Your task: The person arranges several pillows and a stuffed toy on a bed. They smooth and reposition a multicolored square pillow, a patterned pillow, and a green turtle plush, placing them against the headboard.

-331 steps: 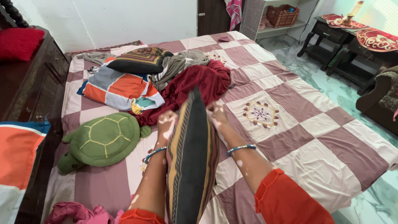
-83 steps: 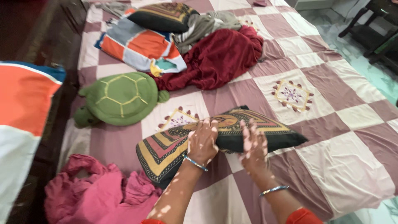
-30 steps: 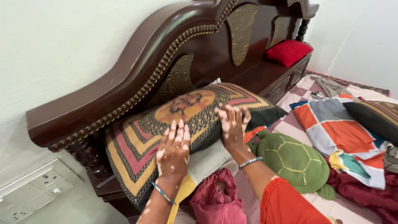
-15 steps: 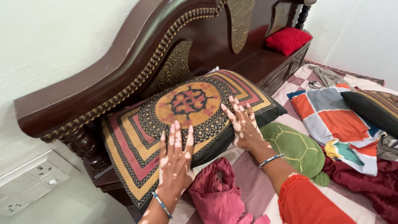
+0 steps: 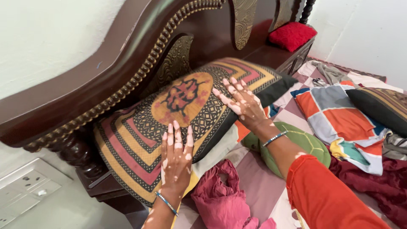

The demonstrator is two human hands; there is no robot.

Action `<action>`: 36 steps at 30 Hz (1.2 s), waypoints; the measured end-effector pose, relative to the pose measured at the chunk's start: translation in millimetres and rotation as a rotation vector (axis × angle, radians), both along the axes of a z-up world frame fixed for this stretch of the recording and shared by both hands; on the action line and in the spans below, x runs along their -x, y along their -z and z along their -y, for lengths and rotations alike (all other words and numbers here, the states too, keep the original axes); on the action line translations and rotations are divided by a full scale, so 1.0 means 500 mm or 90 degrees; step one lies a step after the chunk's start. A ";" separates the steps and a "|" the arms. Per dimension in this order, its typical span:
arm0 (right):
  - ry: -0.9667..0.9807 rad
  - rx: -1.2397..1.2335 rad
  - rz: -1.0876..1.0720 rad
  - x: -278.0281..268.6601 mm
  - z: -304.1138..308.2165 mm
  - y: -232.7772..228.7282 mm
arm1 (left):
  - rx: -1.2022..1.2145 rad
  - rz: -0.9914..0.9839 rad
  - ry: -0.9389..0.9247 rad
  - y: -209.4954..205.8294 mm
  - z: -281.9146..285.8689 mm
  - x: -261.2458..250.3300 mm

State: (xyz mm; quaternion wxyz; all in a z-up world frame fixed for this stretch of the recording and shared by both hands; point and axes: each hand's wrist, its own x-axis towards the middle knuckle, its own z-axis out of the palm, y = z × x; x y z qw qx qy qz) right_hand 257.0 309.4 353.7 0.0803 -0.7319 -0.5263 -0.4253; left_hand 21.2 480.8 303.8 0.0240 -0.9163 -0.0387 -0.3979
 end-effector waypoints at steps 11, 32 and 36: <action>0.220 0.110 -0.168 0.032 0.005 0.093 | -0.071 -0.085 -0.015 0.013 -0.006 -0.026; 0.070 0.060 -0.370 0.056 0.047 0.053 | 0.207 -0.281 -0.094 -0.125 0.013 -0.036; -0.001 0.025 -0.372 0.073 0.038 0.055 | 0.125 -0.047 -0.022 -0.088 -0.023 -0.076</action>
